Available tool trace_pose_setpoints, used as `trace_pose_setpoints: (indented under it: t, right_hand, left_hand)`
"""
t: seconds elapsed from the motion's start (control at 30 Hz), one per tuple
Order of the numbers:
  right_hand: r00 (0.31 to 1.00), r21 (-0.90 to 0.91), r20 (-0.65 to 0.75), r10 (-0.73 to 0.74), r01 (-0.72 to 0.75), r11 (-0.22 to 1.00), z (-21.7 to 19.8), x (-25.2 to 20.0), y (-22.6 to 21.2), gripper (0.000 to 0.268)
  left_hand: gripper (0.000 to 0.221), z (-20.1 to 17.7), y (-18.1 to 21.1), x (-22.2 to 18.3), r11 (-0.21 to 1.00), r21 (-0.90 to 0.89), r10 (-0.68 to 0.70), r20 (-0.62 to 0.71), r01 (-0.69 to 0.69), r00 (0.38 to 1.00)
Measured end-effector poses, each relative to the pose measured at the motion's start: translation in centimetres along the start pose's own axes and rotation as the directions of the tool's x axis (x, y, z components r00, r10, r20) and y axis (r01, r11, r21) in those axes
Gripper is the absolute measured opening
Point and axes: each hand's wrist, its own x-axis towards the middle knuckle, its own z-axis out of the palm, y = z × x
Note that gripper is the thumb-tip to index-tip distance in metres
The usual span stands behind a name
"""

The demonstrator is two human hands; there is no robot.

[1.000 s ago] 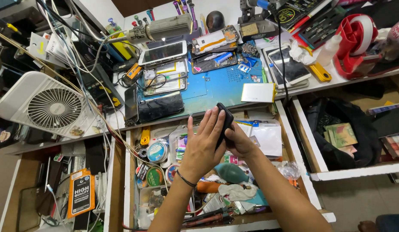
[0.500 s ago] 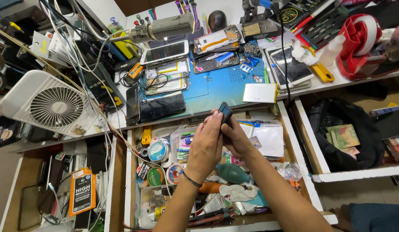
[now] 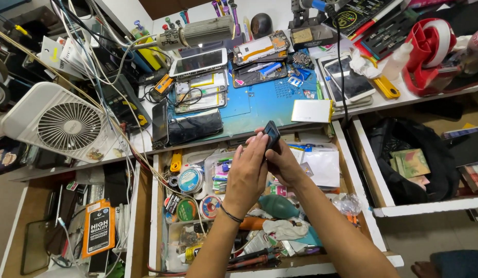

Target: Assembling internal components and testing the screen of a smartphone at a repair station.

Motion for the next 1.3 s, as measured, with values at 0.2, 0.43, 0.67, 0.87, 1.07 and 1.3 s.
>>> trace_pose_setpoints:
  t: [0.2, 0.43, 0.67, 0.87, 1.07, 1.3]
  right_hand:
    - [0.992, -0.115, -0.102, 0.069, -0.081, 0.990, -0.4, -0.1, 1.2, 0.082]
    - [0.991, -0.086, -0.099, 0.095, -0.103, 0.991, -0.6, -0.4, 1.5, 0.080]
    - [0.998, -0.012, 0.020, -0.054, 0.054, 0.998, -0.4, -0.1, 1.1, 0.090]
    - [0.979, 0.186, 0.171, -0.108, 0.076, 0.980, -0.8, -0.5, 0.9, 0.098]
    - [0.922, 0.450, 0.388, -0.016, -0.174, 0.876, -0.2, -1.0, -2.2, 0.084]
    - [0.887, 0.483, 0.462, -0.014, -0.238, 0.842, 0.2, -1.1, -2.7, 0.086]
  left_hand:
    - [0.053, -0.5, -0.3, 0.0, 0.993, -0.089, -0.081, -0.018, 0.079, 0.997]
    - [0.050, -1.0, 0.6, 0.3, 0.978, -0.185, -0.097, -0.021, 0.091, 0.995]
    - [0.055, 0.1, 0.7, 0.0, 0.997, -0.076, -0.034, 0.000, 0.034, 0.999]
    - [0.079, -1.8, 2.4, -0.6, 0.999, -0.045, 0.007, 0.067, -0.004, 0.998]
    - [0.080, -4.8, 3.5, -2.4, 0.998, -0.036, 0.056, 0.241, -0.048, 0.969]
    - [0.084, -5.8, 4.1, -5.3, 0.994, -0.106, 0.036, 0.074, -0.028, 0.997]
